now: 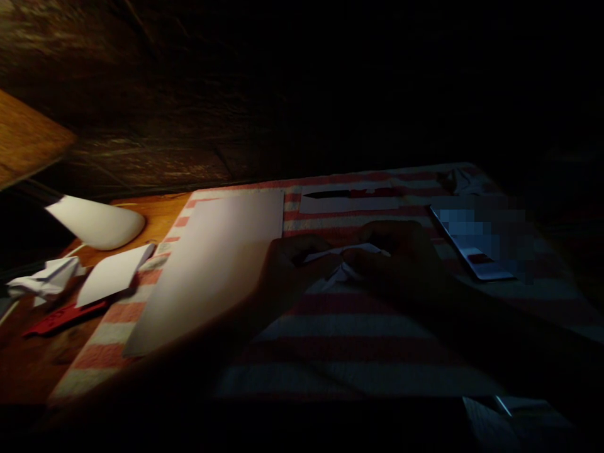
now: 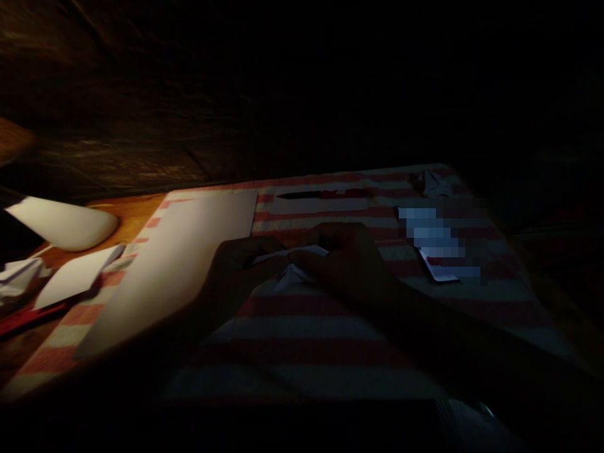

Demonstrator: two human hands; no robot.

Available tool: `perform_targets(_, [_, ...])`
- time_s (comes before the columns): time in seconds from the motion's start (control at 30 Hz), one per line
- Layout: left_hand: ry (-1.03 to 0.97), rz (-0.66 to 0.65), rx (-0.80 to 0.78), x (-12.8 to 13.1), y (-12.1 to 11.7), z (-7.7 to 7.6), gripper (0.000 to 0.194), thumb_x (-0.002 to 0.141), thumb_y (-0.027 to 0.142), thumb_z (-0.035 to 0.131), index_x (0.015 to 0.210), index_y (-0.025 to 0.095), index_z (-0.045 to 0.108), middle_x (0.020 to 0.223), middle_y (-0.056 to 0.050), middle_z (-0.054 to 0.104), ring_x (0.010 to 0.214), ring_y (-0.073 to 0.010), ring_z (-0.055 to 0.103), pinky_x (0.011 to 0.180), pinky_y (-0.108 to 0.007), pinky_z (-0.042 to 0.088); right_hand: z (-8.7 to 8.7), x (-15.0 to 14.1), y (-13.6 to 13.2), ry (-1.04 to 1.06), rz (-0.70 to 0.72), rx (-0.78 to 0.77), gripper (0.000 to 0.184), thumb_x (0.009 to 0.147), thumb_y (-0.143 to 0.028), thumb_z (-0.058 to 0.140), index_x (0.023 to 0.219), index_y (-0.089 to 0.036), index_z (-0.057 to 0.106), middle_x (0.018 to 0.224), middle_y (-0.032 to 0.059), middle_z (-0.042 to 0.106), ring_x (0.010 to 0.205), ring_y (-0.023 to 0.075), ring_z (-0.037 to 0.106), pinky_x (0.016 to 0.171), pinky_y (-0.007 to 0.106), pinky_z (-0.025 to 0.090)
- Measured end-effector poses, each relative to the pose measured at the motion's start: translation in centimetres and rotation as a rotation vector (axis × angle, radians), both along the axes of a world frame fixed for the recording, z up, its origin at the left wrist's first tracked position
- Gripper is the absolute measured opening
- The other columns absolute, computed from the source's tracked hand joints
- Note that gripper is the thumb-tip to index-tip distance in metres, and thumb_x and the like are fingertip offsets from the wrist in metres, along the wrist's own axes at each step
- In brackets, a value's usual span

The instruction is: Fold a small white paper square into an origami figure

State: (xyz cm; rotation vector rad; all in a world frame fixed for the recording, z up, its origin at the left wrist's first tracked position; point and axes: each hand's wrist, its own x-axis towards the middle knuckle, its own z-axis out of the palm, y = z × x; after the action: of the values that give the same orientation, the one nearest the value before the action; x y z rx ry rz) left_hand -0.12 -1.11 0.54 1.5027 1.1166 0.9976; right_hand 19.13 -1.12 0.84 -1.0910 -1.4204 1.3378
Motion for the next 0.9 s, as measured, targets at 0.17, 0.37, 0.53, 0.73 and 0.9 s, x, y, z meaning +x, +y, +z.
perform_targets(0.17, [-0.066, -0.057, 0.024, -0.1, 0.0, -0.1, 0.022, 0.078, 0.022, 0.075, 0.06, 0.015, 0.065, 0.059, 0.002, 0.058, 0.055, -0.0082, 0.049, 0.051, -0.021, 0.038, -0.9, -0.2, 0.1, 0.144, 0.04, -0.105, 0.016, 0.069, -0.025, 0.087, 0.074, -0.015, 0.076, 0.062, -0.0014, 0.065, 0.052, 0.0088, 0.051, 0.048, 0.021, 0.037])
perform_targets(0.37, [-0.155, -0.12, 0.018, -0.2, -0.2, 0.0, 0.023, 0.078, 0.021, 0.076, 0.06, 0.015, 0.065, 0.061, 0.001, 0.058, 0.056, -0.0088, 0.051, 0.052, -0.021, 0.038, -1.1, -0.6, -0.1, 0.248, 0.066, -0.118, 0.015, 0.066, -0.02, 0.089, 0.07, -0.015, 0.076, 0.061, -0.0018, 0.064, 0.052, 0.0076, 0.05, 0.048, 0.02, 0.036])
perform_targets(0.53, [-0.096, -0.075, -0.024, -0.1, -0.5, 0.0, 0.017, 0.079, 0.02, 0.075, 0.065, 0.013, 0.07, 0.06, 0.0, 0.061, 0.056, -0.0089, 0.052, 0.052, -0.02, 0.039, -1.3, -0.6, -0.4, 0.214, 0.047, -0.066, 0.013, 0.073, -0.022, 0.085, 0.075, -0.016, 0.074, 0.065, -0.0018, 0.063, 0.055, 0.0086, 0.05, 0.048, 0.021, 0.036])
perform_targets(0.73, [-0.103, 0.0, -0.021, 0.0, -0.3, -0.1, 0.014, 0.078, 0.027, 0.073, 0.072, 0.014, 0.073, 0.063, -0.001, 0.066, 0.058, -0.0108, 0.057, 0.053, -0.02, 0.045, -0.9, -0.5, -0.2, 0.139, 0.007, -0.091, 0.024, 0.069, -0.026, 0.088, 0.068, -0.014, 0.067, 0.062, -0.003, 0.059, 0.055, 0.0084, 0.048, 0.05, 0.022, 0.035])
perform_targets(0.9, [-0.103, 0.003, -0.062, -0.2, 0.4, -0.3, 0.015, 0.074, 0.026, 0.075, 0.066, 0.015, 0.07, 0.058, 0.001, 0.061, 0.053, -0.0091, 0.053, 0.049, -0.019, 0.042, -1.4, -0.7, 0.1, 0.259, 0.034, -0.193, 0.023, 0.073, -0.032, 0.085, 0.072, -0.015, 0.07, 0.062, -0.0022, 0.06, 0.052, 0.0083, 0.048, 0.049, 0.022, 0.035])
